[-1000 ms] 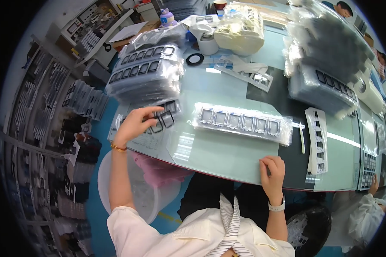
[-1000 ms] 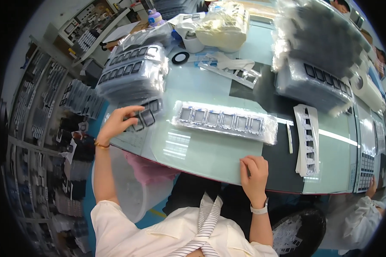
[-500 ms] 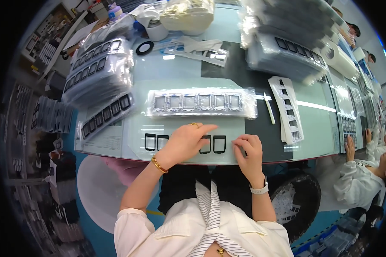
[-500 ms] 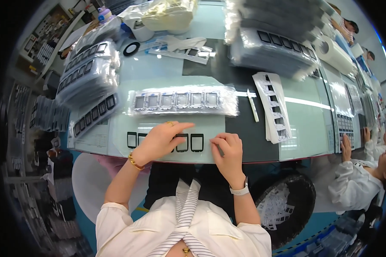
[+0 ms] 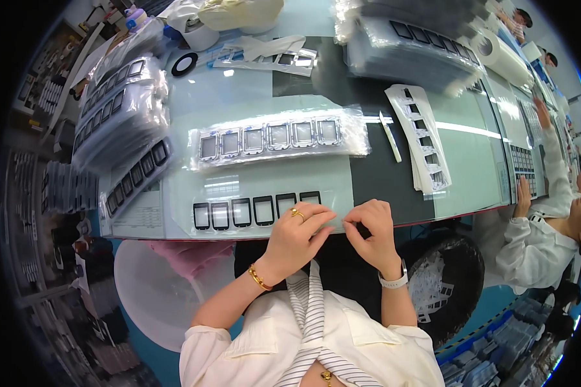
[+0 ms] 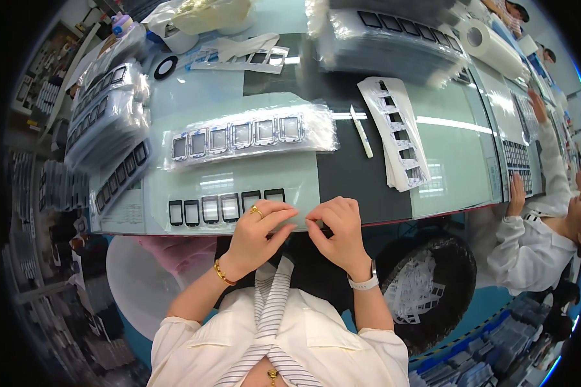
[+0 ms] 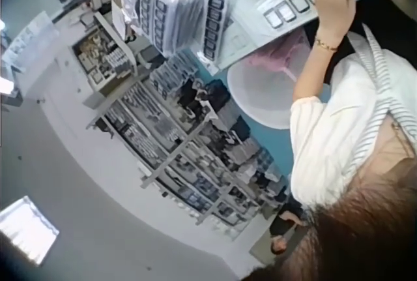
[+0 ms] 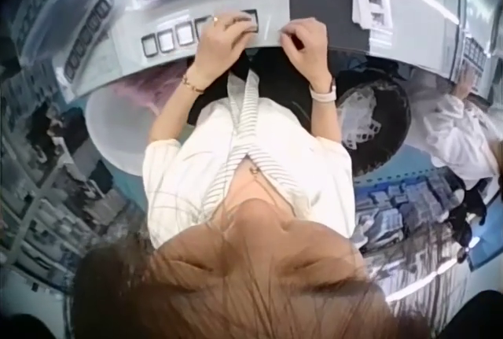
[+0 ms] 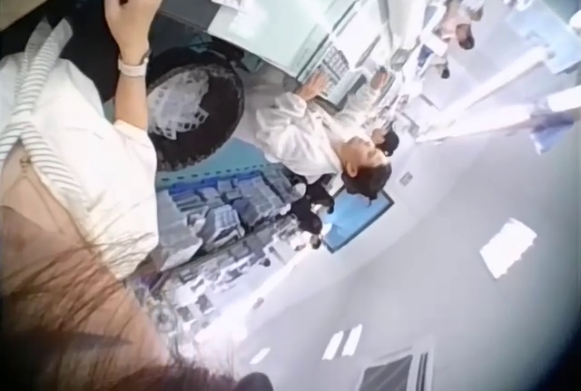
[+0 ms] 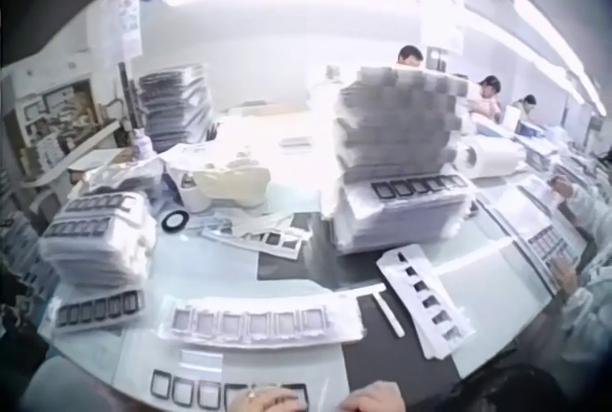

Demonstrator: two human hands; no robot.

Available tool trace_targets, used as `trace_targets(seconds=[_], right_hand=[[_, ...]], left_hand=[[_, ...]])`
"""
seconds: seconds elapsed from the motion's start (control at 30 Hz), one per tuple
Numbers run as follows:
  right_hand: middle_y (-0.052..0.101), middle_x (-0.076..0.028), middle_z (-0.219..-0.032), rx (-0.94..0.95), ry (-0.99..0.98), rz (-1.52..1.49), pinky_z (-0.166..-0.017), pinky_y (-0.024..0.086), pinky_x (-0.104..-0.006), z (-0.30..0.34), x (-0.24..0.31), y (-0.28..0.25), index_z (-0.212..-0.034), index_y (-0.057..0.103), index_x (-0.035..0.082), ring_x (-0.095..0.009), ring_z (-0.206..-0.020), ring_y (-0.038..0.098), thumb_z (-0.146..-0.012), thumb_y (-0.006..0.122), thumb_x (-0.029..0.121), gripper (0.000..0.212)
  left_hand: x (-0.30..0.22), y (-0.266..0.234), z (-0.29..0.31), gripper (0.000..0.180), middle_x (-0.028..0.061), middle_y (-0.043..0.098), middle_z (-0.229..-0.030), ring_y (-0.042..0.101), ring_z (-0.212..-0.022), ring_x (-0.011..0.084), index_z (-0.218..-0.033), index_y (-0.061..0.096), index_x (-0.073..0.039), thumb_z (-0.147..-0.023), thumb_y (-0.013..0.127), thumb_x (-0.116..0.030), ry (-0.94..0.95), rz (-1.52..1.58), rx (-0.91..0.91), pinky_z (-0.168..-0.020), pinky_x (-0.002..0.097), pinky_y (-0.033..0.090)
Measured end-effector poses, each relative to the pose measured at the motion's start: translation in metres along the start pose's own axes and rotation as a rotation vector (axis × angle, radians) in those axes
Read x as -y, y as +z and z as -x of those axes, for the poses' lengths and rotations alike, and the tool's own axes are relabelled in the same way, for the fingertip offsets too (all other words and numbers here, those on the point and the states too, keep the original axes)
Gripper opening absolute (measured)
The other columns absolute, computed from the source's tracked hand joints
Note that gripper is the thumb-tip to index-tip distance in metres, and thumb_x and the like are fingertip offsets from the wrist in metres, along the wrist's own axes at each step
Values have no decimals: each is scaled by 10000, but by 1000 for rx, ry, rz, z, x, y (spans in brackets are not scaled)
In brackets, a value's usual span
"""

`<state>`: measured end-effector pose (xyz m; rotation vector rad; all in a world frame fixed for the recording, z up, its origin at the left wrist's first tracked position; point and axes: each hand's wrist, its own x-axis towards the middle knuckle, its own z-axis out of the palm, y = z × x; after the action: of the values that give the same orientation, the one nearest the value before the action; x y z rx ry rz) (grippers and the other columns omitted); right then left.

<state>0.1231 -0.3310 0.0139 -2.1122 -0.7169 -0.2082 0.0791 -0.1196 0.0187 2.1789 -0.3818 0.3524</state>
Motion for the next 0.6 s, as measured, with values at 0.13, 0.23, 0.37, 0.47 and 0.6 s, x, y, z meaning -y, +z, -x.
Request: trace_targets(seconds=[0.13, 0.23, 0.37, 0.47, 0.6], right_hand=[[679, 11, -835, 1, -29, 7, -850, 400, -376, -3, 0, 2, -855, 672, 106, -198, -799, 609, -793, 776, 43, 136], [679, 11, -834, -7, -32, 10, -847, 399, -375, -3, -1, 4, -850, 668, 109, -200, -797, 609, -790, 783, 56, 140], [674, 15, -828, -10, -26, 17, -852, 409, -377, -2, -1, 4, -842, 668, 118, -201, -797, 616, -783, 789, 76, 141], [667, 7, -823, -32, -43, 44, -845, 414, -386, -2, -1, 7, -829, 652, 111, -212, -800, 612, -763, 776, 70, 146], [660, -4, -821, -51, -56, 79, -839, 418, -396, -2, 0, 12, -816, 638, 102, -227, -811, 609, -742, 756, 63, 144]], left_hand=[[0, 10, -4, 177, 72, 754, -1032, 695, -935, 278, -1007, 767, -48, -835, 784, -13, -42, 53, 13, -792, 376, 575], [0, 12, -6, 161, 79, 760, -992, 702, -911, 278, -982, 770, -45, -828, 771, 1, -55, 63, 5, -789, 375, 579], [0, 13, -6, 162, 79, 760, -986, 708, -900, 283, -976, 764, -47, -823, 763, 5, -59, 71, 2, -782, 374, 580], [-4, 14, -7, 152, 73, 756, -970, 707, -897, 282, -959, 750, -49, -818, 764, 7, -45, 13, -7, -773, 375, 576], [-5, 17, -6, 151, 68, 747, -962, 705, -893, 279, -949, 735, -53, -816, 762, 12, -23, -39, -17, -762, 381, 572]])
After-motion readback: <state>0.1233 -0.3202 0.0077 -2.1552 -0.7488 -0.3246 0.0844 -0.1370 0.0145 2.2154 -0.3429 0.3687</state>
